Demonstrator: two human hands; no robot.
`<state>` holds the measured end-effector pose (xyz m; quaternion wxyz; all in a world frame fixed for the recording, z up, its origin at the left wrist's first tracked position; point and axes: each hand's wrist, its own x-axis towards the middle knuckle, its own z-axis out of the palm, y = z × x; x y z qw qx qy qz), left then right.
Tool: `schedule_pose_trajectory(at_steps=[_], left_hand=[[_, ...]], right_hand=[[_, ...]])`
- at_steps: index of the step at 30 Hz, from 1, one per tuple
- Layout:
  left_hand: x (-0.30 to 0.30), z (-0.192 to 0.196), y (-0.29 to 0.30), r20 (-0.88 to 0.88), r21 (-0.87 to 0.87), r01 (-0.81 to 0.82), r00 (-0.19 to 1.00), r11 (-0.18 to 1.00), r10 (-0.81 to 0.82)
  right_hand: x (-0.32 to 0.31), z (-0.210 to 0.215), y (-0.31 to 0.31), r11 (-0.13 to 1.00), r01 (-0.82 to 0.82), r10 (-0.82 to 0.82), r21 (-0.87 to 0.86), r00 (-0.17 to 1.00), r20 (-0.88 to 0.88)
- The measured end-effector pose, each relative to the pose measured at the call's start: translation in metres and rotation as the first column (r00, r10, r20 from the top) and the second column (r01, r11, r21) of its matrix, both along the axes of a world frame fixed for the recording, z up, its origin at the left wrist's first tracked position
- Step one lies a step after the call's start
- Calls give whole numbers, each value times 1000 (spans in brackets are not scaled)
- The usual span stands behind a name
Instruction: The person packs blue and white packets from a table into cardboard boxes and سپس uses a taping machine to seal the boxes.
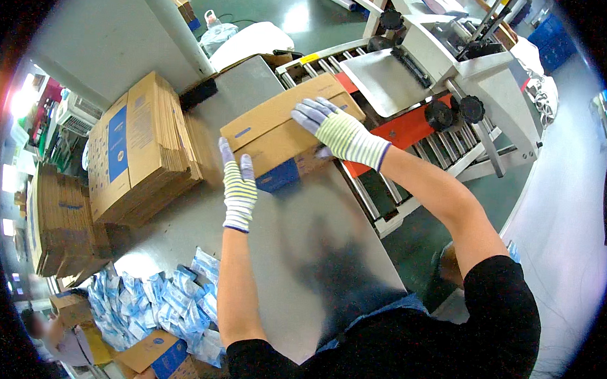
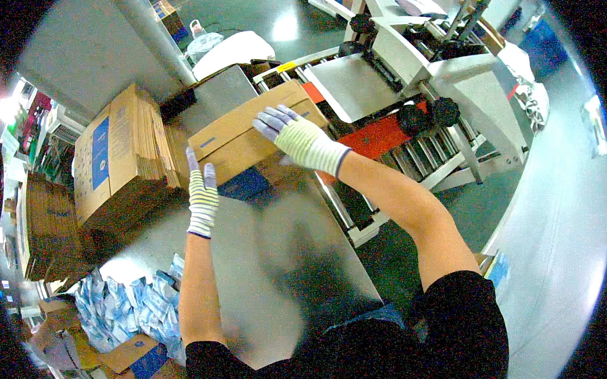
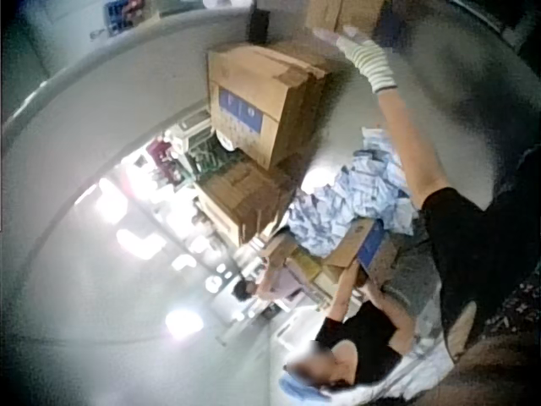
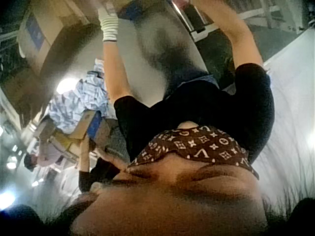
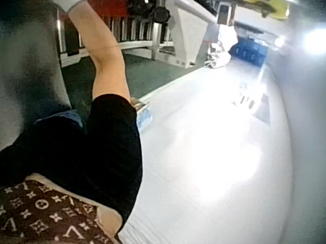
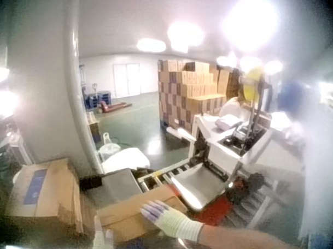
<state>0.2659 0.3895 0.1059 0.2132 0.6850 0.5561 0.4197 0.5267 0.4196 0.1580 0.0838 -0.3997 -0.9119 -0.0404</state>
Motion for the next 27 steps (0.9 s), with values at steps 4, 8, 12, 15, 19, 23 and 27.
schedule_pose_trajectory(at_steps=[4,8,12,15,19,23,27], left_hand=[[37,6,-7,77,1,7,997,1000,-7],[42,-7,8,56,47,-15,998,999,12],[86,-11,24,36,85,76,996,993,-80],[115,-3,32,74,-15,122,990,992,-120],[148,-3,46,7,-36,163,987,986,-163],[135,-18,39,-169,-248,295,925,923,-341],[75,-44,5,-592,-171,168,770,971,-237]], right_hand=[[23,-5,0,995,62,-64,79,998,21],[13,-2,-4,995,83,-84,52,996,18],[10,-4,-5,986,164,-164,24,986,-9],[19,-8,-2,978,205,-204,36,979,-26],[28,-7,-1,956,291,-292,15,954,63],[11,-18,-7,965,244,-255,97,959,125],[7,-30,-64,991,-29,23,-133,999,-47]])
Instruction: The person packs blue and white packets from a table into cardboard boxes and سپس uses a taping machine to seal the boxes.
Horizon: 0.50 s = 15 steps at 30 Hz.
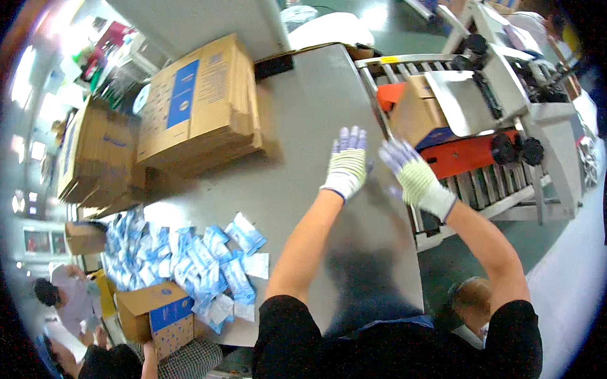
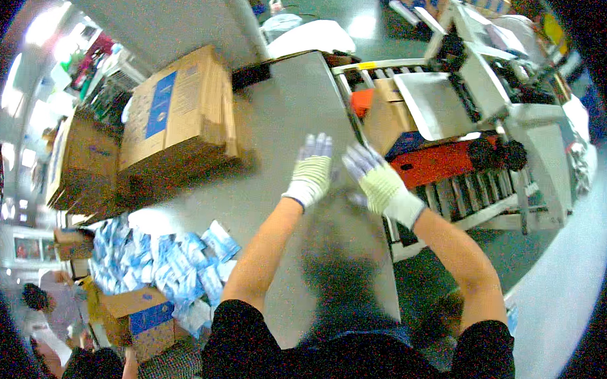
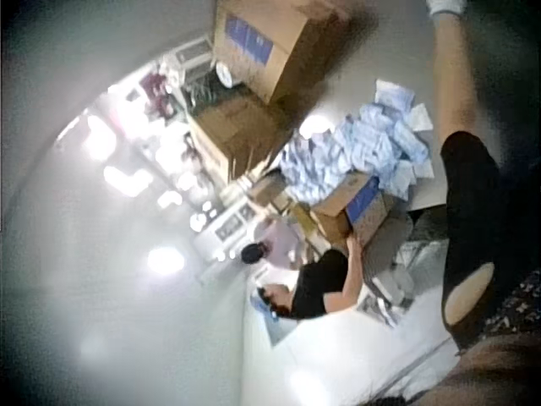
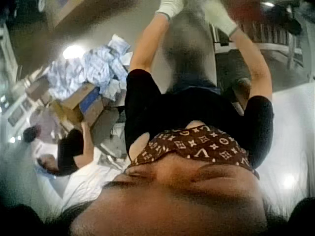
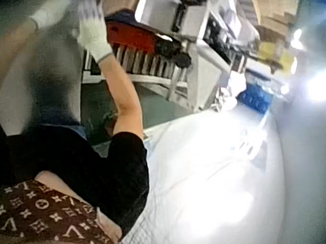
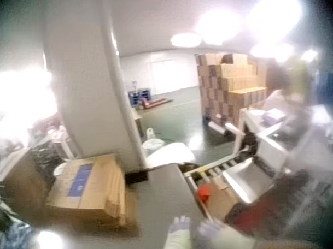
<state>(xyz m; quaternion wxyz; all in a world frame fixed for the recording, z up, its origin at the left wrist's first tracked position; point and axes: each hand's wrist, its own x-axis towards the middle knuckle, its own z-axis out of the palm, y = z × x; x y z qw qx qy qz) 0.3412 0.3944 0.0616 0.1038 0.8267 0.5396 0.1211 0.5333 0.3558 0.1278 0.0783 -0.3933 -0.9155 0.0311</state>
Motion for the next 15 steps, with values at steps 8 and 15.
schedule_pose_trajectory(at_steps=[8,15], left_hand=[[-230,80,45,-480,523,-252,702,814,526],[-281,52,61,-519,453,-162,752,877,407]], right_hand=[[8,-112,-143,811,62,-22,-581,997,76],[18,-121,-177,721,33,-6,-693,999,41]])
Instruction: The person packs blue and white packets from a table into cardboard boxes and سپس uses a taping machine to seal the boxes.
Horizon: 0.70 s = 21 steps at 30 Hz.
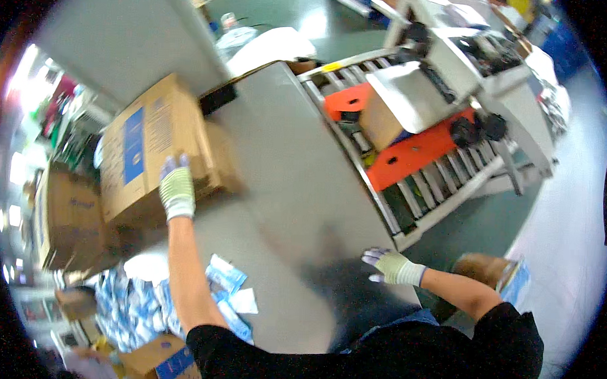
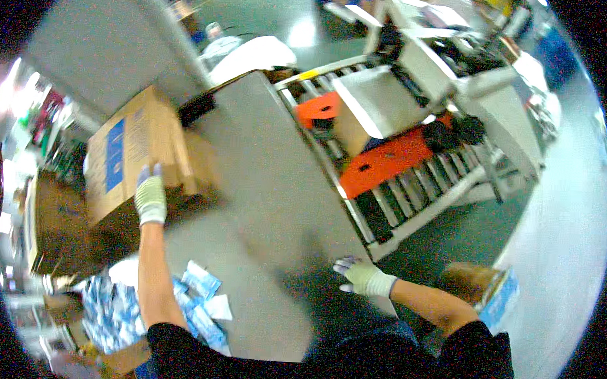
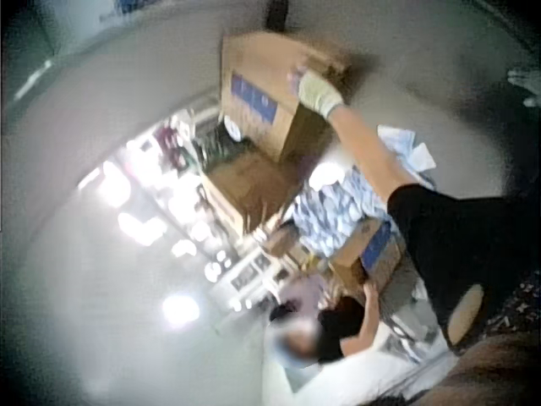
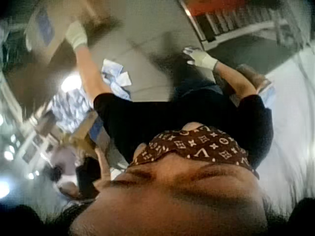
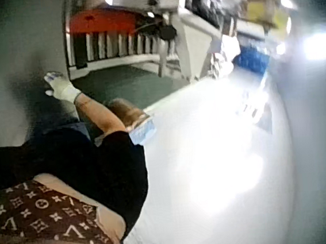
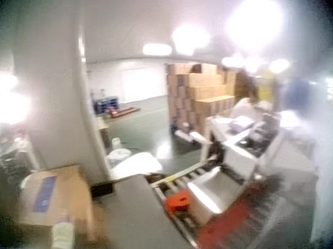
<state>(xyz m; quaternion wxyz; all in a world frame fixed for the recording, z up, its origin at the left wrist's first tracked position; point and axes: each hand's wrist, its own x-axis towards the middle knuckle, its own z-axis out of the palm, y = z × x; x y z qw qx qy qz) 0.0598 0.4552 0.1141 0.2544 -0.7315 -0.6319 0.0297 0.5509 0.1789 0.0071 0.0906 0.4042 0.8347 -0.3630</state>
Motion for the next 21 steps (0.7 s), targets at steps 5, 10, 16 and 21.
schedule_pose_trajectory(at_steps=[5,10,16,21], left_hand=[[9,-2,7,273,-168,-149,943,974,191],[6,-17,20,373,-112,-213,896,971,240],[2,-4,4,408,-212,-260,852,942,327],[-16,-2,-4,415,-25,-217,886,976,208]], right_hand=[[12,51,71,982,163,-171,95,982,79],[40,41,216,324,936,-775,135,344,-530],[48,19,270,141,874,-831,465,360,-423],[107,-43,309,161,668,-886,726,422,-192]])
